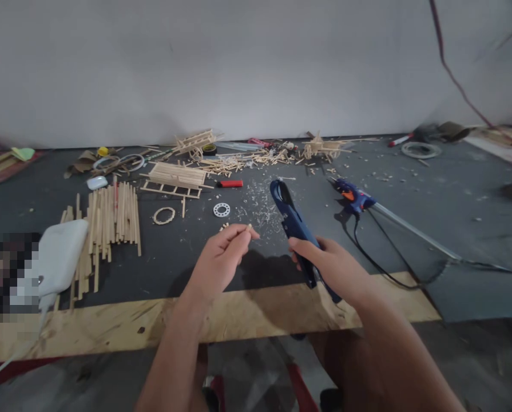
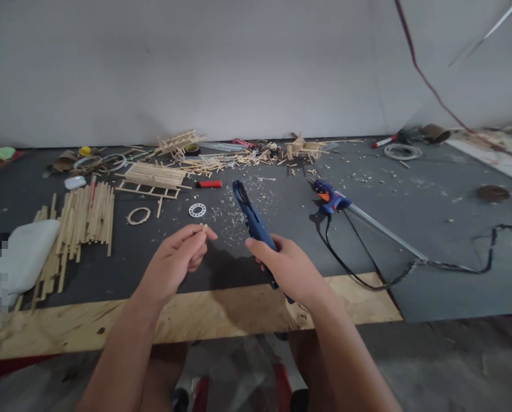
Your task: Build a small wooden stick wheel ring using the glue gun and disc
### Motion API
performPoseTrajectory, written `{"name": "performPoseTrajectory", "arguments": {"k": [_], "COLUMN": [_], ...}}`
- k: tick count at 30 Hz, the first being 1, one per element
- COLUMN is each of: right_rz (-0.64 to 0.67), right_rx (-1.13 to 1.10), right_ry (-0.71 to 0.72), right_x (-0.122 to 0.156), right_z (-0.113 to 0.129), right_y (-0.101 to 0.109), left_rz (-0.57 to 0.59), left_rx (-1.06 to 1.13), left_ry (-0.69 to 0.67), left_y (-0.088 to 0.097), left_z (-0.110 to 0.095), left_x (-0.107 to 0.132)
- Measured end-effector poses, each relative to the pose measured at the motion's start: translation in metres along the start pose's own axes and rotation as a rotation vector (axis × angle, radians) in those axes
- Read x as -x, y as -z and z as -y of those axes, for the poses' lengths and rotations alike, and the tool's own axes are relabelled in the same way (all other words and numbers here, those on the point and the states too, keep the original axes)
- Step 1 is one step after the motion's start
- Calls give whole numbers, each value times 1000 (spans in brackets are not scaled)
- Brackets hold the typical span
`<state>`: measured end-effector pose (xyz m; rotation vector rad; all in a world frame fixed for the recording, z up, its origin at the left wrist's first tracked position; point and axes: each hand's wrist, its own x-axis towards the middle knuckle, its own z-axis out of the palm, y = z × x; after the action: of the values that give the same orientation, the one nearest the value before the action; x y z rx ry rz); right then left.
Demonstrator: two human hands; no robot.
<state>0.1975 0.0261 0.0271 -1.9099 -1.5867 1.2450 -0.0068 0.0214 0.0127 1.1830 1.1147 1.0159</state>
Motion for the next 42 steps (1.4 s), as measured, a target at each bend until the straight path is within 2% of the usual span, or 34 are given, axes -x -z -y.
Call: {"name": "performPoseTrajectory", "arguments": {"k": [3, 7, 11, 16, 22, 31, 36, 42], "right_rz": [35, 83, 61, 2, -24, -79, -63, -43], "right_rx": [91, 103, 179, 225, 232, 229, 323, 534], "right_ry": [29, 140, 254, 314, 314, 254, 215, 232], "right_x": [14, 25, 26, 20, 17, 10, 4, -14], "right_z": [4, 7, 7, 6, 6, 8, 17, 24], "right_y": [-3, -15, -28, -38, -44, -50, -47, -29], "left_rz": [-25, -113, -194, -222, -246, -325, -339, -340], "left_rx": [-23, -50, -110, -152, -207, -268, -291, -273], "left_ry": [-48, -84, -85, -89, -105, -35, -19, -37], "left_y": [4, 5, 1, -1, -1, -12, -11, -14], "left_z": [7, 13, 18, 19, 16, 15, 13, 20], "left_x": [14, 22, 21, 23, 25, 19, 7, -20]}}
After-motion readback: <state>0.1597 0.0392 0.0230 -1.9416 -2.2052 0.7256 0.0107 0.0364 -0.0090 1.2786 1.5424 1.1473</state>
